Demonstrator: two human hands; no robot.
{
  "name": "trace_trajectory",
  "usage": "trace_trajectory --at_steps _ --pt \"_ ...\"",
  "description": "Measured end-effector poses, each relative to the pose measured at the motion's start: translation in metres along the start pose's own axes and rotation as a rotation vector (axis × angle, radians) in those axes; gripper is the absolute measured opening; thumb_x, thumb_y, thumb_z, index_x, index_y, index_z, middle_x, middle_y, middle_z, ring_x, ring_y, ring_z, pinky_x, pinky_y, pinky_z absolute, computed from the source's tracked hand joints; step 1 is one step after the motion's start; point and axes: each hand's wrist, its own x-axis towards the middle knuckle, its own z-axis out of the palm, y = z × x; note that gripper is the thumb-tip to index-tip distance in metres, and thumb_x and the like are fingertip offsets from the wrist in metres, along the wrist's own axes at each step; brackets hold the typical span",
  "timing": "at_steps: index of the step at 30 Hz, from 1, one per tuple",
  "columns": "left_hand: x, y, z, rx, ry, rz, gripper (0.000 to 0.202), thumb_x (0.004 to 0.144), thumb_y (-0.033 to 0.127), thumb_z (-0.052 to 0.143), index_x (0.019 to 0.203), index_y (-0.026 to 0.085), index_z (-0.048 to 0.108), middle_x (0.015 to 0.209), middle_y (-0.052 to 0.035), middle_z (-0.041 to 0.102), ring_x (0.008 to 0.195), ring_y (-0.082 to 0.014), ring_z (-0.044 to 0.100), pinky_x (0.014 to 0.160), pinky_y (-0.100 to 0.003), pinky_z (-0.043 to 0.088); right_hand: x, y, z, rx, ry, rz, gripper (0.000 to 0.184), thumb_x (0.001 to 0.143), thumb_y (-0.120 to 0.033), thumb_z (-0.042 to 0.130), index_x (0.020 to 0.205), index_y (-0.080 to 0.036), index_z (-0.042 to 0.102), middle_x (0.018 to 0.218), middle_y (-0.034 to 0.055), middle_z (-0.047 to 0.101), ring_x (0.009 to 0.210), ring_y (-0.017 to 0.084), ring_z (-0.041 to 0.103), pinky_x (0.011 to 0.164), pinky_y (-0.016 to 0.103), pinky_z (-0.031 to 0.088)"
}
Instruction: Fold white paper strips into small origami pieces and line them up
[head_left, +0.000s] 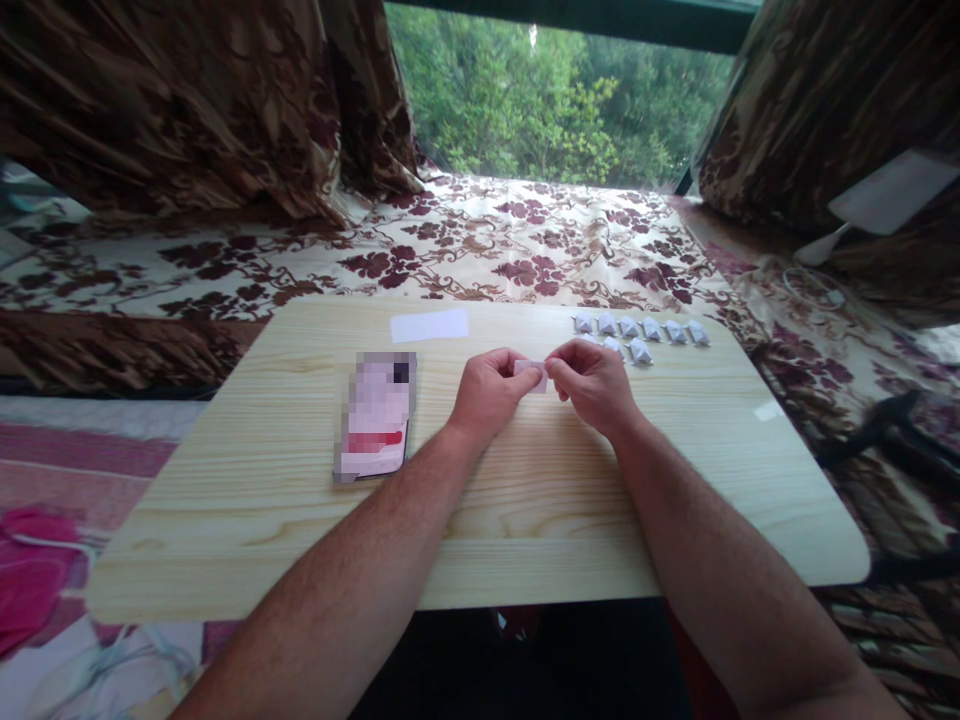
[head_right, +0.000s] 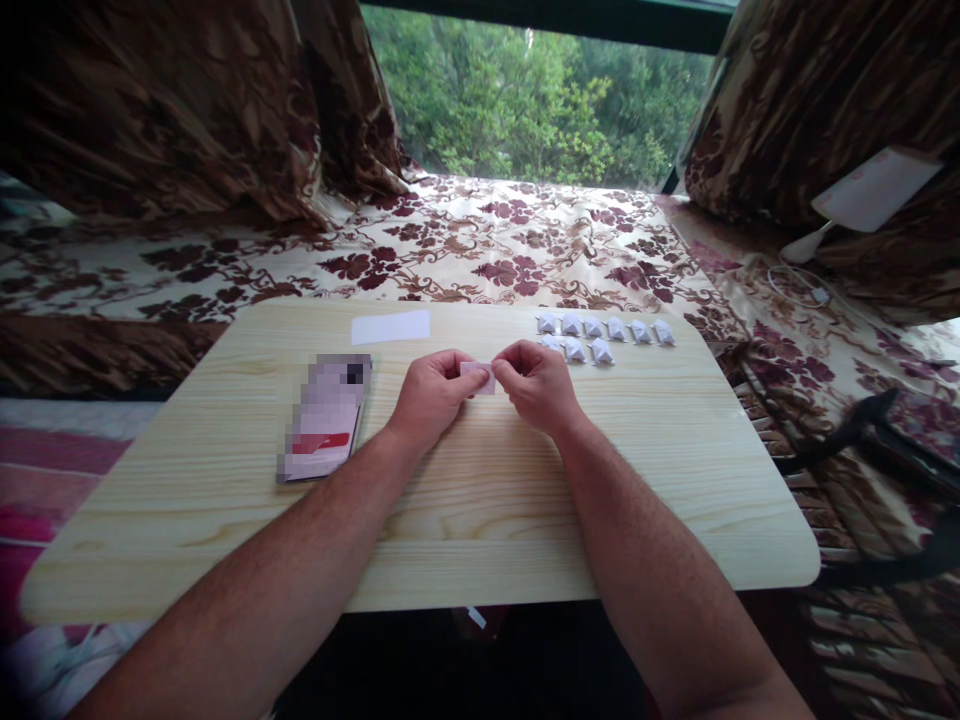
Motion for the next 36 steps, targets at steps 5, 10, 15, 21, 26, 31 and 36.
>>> trace_trajectory --at_steps 5,10,15,21,26,31,36 --pt "0.0016 -0.0018 0.0002 -0.083 -0.013 -0.032 0.023 0.068 0.034 0.078 0.067 0.015 0.065 0.061 0.0013 0.061 0.057 -0.0102 0.05 0.055 -0.024 0.037 -0.0008 -0.0004 0.0002 -0.002 -0.003 0.003 0.016 0.078 -0.029 0.066 0.07 -0.017 0.062 0.049 -0.0046 0.054 0.043 0.008 0.045 0.042 0.023 0.034" --pt "0.0025 -0.0026 0.0005 -0.12 -0.009 -0.051 0.024 0.066 0.035 0.079 0.067 0.015 0.066 0.061 0.0014 0.061 0.056 -0.0099 0.049 0.056 -0.024 0.037 -0.0003 -0.001 -0.0002 -0.004 -0.004 0.005 0.016 0.078 -0.03 0.066 0.07 -0.017 0.062 0.049 -0.0047 0.053 0.043 0.008 0.045 0.043 0.023 0.034" --pt "0.0018 0.0 0.001 -0.095 -0.002 -0.043 0.023 0.066 0.035 0.08 0.073 0.015 0.069 0.064 0.0003 0.064 0.058 -0.011 0.052 0.056 -0.024 0.039 0.0001 -0.0001 -0.0007 -0.019 0.003 -0.001 0.016 0.078 -0.031 0.066 0.07 -0.017 0.063 0.049 -0.0045 0.054 0.043 0.009 0.045 0.043 0.023 0.034" --pt "0.0024 -0.0018 0.0015 -0.119 0.01 -0.05 0.023 0.069 0.036 0.077 0.074 0.015 0.068 0.063 0.0 0.063 0.057 -0.011 0.052 0.055 -0.024 0.039 0.0001 0.001 -0.0016 -0.009 -0.006 -0.017 0.015 0.078 -0.029 0.066 0.07 -0.017 0.063 0.05 -0.0046 0.054 0.044 0.008 0.045 0.044 0.024 0.034" --pt "0.002 -0.0026 0.0007 -0.094 0.006 -0.032 0.024 0.069 0.037 0.076 0.072 0.016 0.067 0.064 0.0001 0.062 0.058 -0.0113 0.052 0.056 -0.024 0.039 0.0 0.0009 -0.001 -0.02 -0.008 -0.018 0.016 0.078 -0.03 0.067 0.07 -0.017 0.063 0.052 -0.0044 0.054 0.045 0.009 0.045 0.045 0.024 0.035" --pt "0.002 -0.0025 0.0009 -0.094 0.02 -0.025 0.022 0.07 0.035 0.076 0.07 0.016 0.066 0.064 0.0004 0.062 0.058 -0.011 0.051 0.056 -0.024 0.039 -0.0003 0.0004 -0.0002 -0.017 -0.018 -0.013 0.016 0.077 -0.03 0.067 0.07 -0.017 0.063 0.051 -0.0043 0.054 0.045 0.009 0.045 0.045 0.024 0.034" --pt "0.0022 -0.0042 0.0015 -0.084 0.032 -0.016 0.022 0.071 0.035 0.076 0.071 0.015 0.067 0.064 0.0003 0.062 0.058 -0.0109 0.052 0.056 -0.024 0.039 0.0001 0.0009 -0.0004 -0.013 -0.02 -0.021 0.015 0.078 -0.029 0.067 0.07 -0.017 0.063 0.051 -0.0043 0.054 0.045 0.008 0.044 0.044 0.024 0.033"
